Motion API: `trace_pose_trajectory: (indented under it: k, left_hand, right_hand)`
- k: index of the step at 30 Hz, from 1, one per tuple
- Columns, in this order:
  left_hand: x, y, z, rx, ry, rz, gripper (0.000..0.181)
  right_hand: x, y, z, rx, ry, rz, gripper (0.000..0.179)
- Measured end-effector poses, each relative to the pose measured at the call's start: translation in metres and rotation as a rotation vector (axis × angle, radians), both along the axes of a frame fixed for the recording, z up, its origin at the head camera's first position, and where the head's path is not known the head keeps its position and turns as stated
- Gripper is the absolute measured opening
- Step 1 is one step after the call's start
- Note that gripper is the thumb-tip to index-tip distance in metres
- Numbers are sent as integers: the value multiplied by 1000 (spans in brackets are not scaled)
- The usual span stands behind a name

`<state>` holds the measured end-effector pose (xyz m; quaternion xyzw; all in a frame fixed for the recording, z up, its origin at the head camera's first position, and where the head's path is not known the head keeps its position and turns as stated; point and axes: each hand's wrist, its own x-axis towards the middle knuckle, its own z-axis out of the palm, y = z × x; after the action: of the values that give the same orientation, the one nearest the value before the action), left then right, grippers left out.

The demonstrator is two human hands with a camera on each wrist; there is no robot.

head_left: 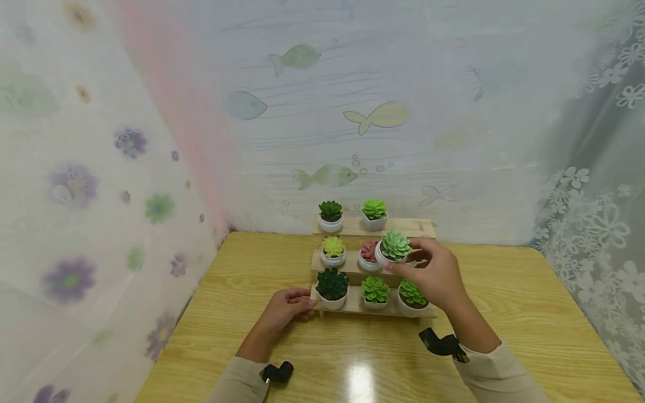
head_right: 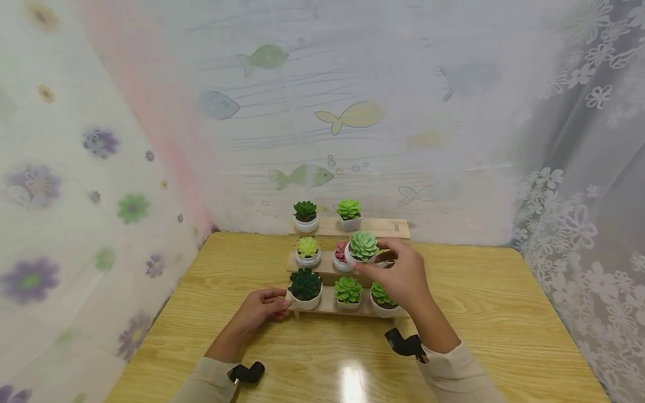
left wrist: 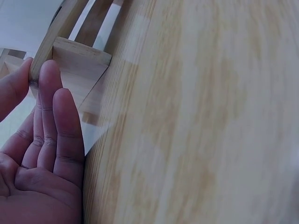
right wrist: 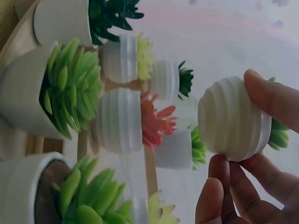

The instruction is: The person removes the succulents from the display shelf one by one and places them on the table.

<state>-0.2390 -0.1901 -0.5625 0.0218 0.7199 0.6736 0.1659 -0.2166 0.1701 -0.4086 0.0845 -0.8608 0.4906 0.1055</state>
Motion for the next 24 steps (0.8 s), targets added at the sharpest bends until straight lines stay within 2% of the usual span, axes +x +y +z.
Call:
trace_pose_trajectory:
  k: [6,15,24]
  left_hand:
    - [1,1,1,9,7,-3,49]
    - [2,1,0,4,-5,14,48]
    - [0,1,-1,14,-19,20,48]
  right_hand:
    - [9,-7,-6,-42,9,39,60]
    - [21,-17,-12,-56,44,55,57]
    - [34,-26,-15,-81,16,77,52]
